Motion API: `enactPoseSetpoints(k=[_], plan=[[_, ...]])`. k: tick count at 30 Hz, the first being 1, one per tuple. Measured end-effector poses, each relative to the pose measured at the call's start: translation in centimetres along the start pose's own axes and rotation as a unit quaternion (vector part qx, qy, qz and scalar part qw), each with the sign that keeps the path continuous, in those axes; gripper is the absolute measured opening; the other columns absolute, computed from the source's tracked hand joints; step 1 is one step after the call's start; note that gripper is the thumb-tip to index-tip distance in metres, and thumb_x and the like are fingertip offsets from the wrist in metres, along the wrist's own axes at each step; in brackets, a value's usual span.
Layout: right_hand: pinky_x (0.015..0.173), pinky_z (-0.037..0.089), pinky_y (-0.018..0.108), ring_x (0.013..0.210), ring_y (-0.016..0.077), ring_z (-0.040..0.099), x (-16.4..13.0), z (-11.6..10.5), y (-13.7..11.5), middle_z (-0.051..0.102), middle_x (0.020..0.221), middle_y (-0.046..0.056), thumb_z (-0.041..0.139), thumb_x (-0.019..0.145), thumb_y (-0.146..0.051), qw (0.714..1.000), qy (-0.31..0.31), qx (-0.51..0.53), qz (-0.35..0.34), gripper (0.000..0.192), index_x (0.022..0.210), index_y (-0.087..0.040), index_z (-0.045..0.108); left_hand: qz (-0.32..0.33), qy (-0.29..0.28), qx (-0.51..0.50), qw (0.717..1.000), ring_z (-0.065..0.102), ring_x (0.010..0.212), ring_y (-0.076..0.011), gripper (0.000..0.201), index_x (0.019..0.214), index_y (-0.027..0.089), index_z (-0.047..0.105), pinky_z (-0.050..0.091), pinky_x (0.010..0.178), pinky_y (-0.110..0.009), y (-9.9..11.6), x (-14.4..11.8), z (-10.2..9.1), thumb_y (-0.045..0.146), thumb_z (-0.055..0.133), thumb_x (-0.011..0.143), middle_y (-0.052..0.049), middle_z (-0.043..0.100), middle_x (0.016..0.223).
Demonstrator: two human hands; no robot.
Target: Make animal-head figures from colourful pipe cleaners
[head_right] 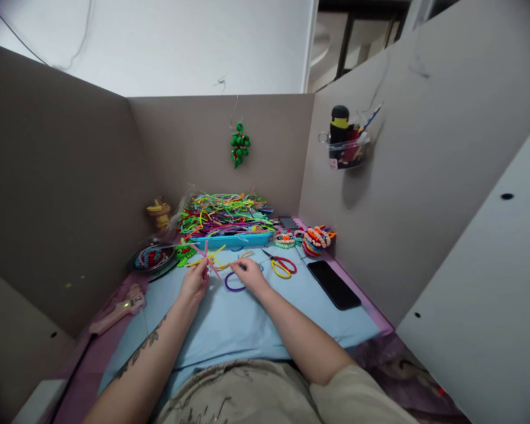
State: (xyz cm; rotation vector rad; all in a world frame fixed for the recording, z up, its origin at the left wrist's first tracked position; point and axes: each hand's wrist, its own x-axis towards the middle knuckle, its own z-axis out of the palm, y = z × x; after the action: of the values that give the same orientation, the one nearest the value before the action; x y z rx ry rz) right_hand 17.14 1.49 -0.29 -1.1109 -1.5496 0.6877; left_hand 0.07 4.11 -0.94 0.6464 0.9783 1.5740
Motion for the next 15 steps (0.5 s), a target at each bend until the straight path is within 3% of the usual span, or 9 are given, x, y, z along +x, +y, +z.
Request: enactPoseSetpoints(k=[3,8,12,15], plan=[[0.067,0.040,0.026,0.072,0.0162,0.056,-0.5,1.6,-0.1,0.066,0.076,0.003,0.061,0.070,-0.033,0.996,-0.067,-0.042,-0.028,0.017,0.075,-0.018,0.069,0.003,-0.040,0.004,0.999,0.056,0.057,-0.0096,0.028,0.070,0.012,0.064,0.040,0.053,-0.020,-0.3,-0.3,0.1,0.030,0.077,0.052,-0.001,0.063,0.063],[0.057,0.037,0.023,0.059,0.0118,0.051,-0.7,2.2,0.1,0.061,0.061,0.000,0.058,0.070,-0.027,0.994,-0.104,-0.028,0.001,0.015,0.065,-0.016,0.066,0.015,-0.066,0.065,0.996,0.056,0.060,-0.0121,0.034,0.069,0.010,0.063,0.041,0.057,-0.023,-0.6,-0.9,0.2,0.037,0.076,0.053,-0.003,0.063,0.064],[0.057,0.036,0.023,0.058,0.0119,0.049,-0.3,1.1,0.6,0.059,0.061,0.000,0.057,0.069,-0.029,0.997,-0.067,0.025,0.030,0.016,0.066,-0.015,0.066,0.022,-0.044,0.137,0.989,0.050,0.051,-0.0096,0.035,0.062,0.011,0.061,0.036,0.050,-0.022,-0.2,-1.2,0.1,0.042,0.073,0.054,-0.001,0.057,0.055],[0.051,0.033,0.023,0.053,0.0109,0.045,0.3,0.0,0.9,0.058,0.060,0.000,0.056,0.069,-0.033,0.992,-0.017,0.099,0.080,0.022,0.075,-0.015,0.068,0.010,-0.067,0.179,0.981,0.047,0.048,-0.0088,0.034,0.063,0.012,0.061,0.032,0.046,-0.021,0.1,-1.6,0.2,0.043,0.071,0.056,-0.001,0.057,0.055]])
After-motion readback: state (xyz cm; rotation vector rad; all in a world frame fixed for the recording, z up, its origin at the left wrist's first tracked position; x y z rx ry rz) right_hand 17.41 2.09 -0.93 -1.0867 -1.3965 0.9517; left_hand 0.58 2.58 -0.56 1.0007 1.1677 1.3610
